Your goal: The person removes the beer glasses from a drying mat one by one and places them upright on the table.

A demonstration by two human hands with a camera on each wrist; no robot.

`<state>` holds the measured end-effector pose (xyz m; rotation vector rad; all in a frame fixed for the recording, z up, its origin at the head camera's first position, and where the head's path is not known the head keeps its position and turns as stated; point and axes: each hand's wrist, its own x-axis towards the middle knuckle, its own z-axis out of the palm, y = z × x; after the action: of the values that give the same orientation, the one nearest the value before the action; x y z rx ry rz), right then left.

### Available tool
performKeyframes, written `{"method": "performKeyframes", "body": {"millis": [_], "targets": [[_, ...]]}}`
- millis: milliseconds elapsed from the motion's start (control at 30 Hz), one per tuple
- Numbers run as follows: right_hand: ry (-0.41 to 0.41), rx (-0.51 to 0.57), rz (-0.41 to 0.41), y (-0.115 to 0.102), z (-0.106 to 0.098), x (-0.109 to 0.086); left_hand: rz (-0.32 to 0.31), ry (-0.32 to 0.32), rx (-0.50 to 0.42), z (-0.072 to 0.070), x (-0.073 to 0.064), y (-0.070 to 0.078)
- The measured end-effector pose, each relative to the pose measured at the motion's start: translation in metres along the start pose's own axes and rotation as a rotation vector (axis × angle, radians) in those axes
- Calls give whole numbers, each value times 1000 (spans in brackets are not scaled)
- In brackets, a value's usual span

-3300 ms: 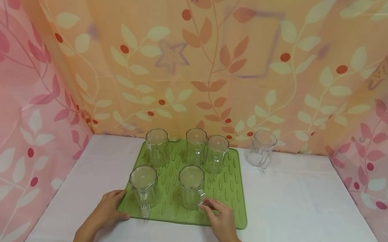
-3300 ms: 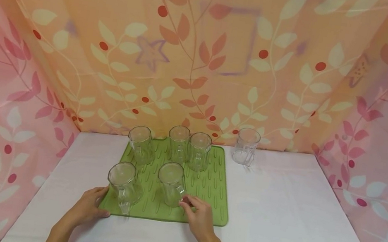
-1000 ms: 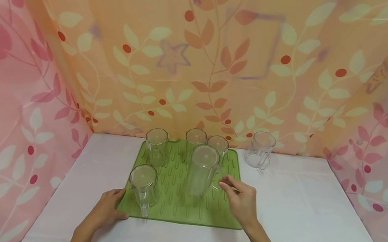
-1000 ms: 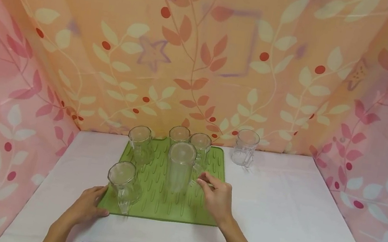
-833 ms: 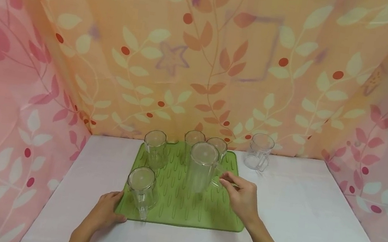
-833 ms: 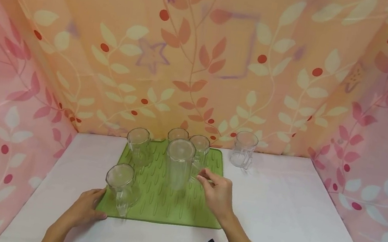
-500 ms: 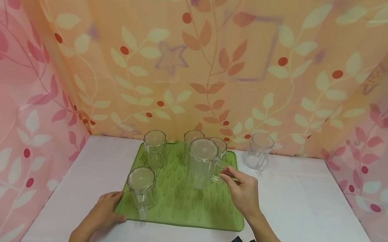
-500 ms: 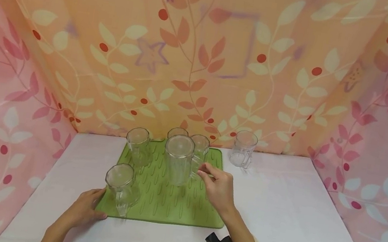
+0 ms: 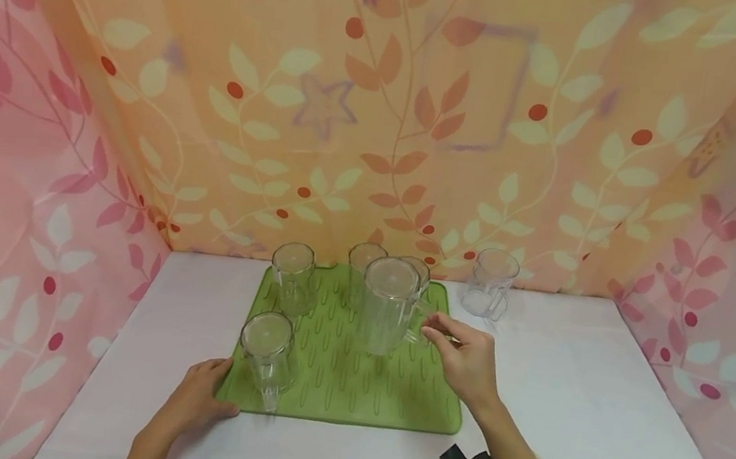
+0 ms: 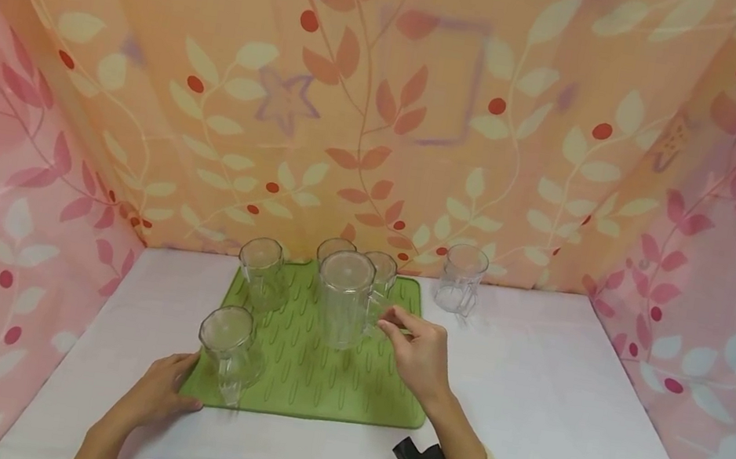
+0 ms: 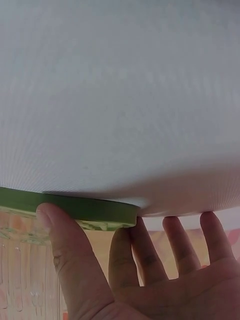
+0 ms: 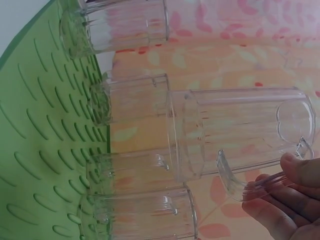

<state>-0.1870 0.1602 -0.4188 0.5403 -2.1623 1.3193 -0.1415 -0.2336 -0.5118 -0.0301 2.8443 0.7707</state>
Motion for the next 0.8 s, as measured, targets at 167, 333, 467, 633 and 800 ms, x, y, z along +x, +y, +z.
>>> {"method": "performKeyframes", "body": {"millis": [167, 333, 467, 633, 800], "targets": [[-4, 0, 6, 0, -2, 2, 6, 10, 4, -1, 4, 1], [-8, 10, 21, 0, -2, 2, -6, 5, 3, -2, 5, 1], [-13, 10, 15, 1, -3, 2, -10, 5, 4, -2, 6, 0], [1, -16, -2, 2, -5, 2, 17, 20, -23, 0, 6, -2], [-12, -22, 19, 3, -8, -1, 30, 24, -42, 3, 1, -3]]}}
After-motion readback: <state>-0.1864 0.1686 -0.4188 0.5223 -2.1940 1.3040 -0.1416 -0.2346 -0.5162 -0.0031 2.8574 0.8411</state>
